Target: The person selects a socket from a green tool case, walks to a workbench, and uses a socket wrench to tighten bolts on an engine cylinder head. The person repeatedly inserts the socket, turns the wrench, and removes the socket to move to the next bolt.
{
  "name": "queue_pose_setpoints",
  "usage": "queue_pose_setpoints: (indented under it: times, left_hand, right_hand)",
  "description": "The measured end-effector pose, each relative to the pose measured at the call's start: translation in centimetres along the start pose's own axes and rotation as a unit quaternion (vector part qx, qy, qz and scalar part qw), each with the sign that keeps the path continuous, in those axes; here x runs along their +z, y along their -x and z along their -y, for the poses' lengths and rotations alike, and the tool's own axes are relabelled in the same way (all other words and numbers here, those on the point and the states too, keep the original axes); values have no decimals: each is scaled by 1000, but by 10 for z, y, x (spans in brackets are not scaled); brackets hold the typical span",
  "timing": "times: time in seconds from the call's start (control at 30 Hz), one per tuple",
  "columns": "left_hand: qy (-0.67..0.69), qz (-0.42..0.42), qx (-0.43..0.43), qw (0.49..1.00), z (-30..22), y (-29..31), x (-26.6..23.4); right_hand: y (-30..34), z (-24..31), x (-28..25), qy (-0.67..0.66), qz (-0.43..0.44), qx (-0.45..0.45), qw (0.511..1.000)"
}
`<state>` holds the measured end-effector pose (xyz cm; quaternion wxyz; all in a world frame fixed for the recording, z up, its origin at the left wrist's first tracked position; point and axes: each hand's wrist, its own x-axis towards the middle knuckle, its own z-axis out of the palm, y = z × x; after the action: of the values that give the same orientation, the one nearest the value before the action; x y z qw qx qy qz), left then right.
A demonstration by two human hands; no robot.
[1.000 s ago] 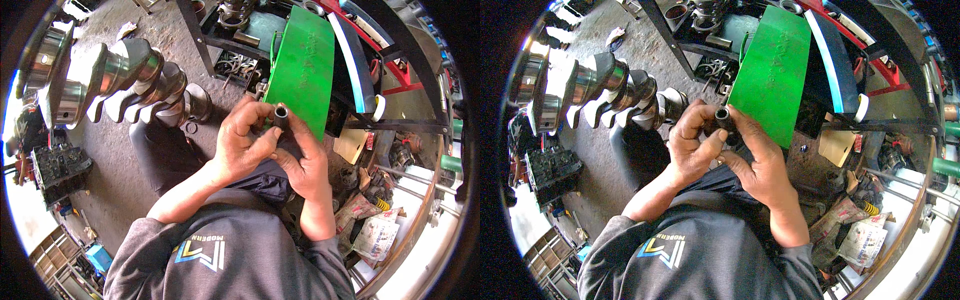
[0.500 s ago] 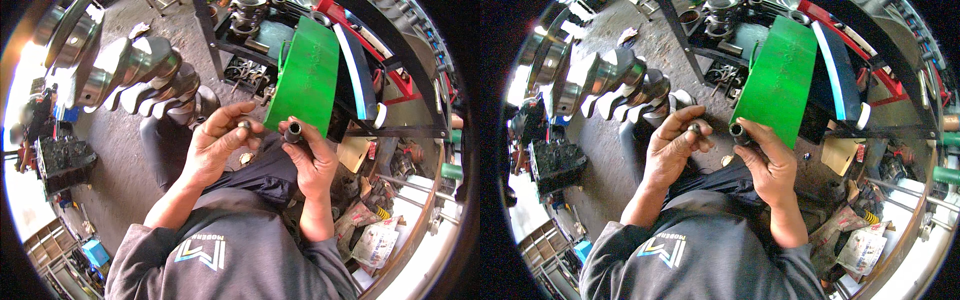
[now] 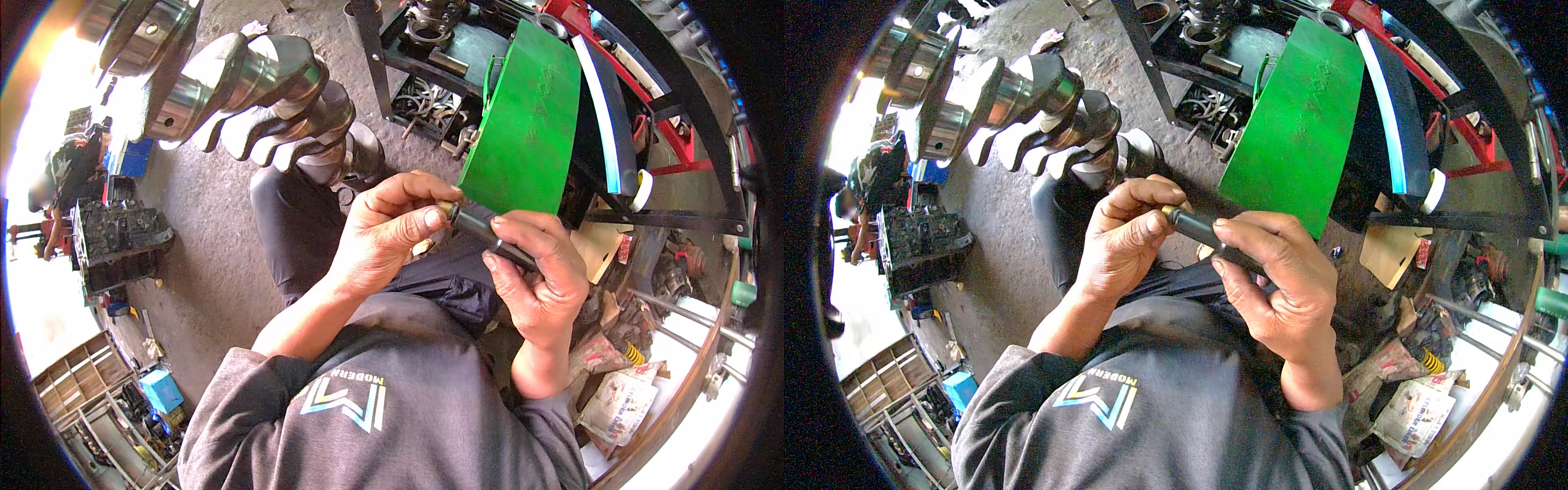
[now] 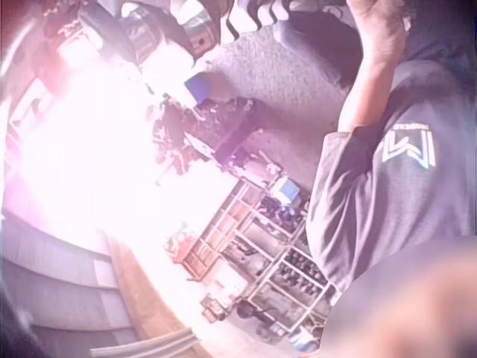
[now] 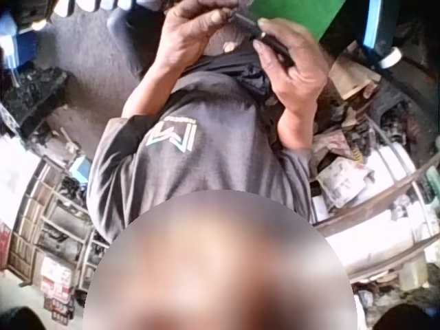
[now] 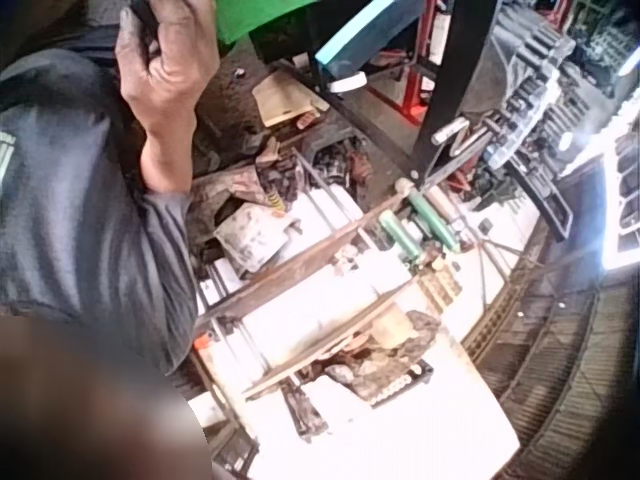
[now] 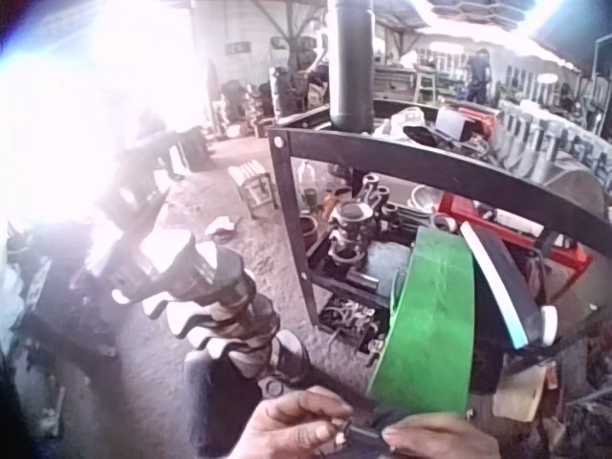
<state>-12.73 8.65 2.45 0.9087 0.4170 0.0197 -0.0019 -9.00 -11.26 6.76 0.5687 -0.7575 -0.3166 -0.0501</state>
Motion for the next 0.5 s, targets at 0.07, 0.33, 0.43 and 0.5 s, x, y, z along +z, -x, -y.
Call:
queue_pose_setpoints:
  times: [0.07, 0.33, 0.43, 0.5]
  left_hand:
    - [-54, 0, 48, 997, 0, 0, 1]
    - [-132, -13, 46, 990, -4, 2, 0]
    - [-170, -12, 47, 984, -5, 2, 0]
    - [-195, 1, 52, 979, -7, 2, -1]
  right_hand:
    - [1, -1, 0, 17, -2, -2, 1000]
    - [5, -3, -4, 17, 6, 24, 1000]
    - [3, -4, -5, 10, 7, 11, 1000]
    - [2, -5, -6, 17, 20, 11, 1000]
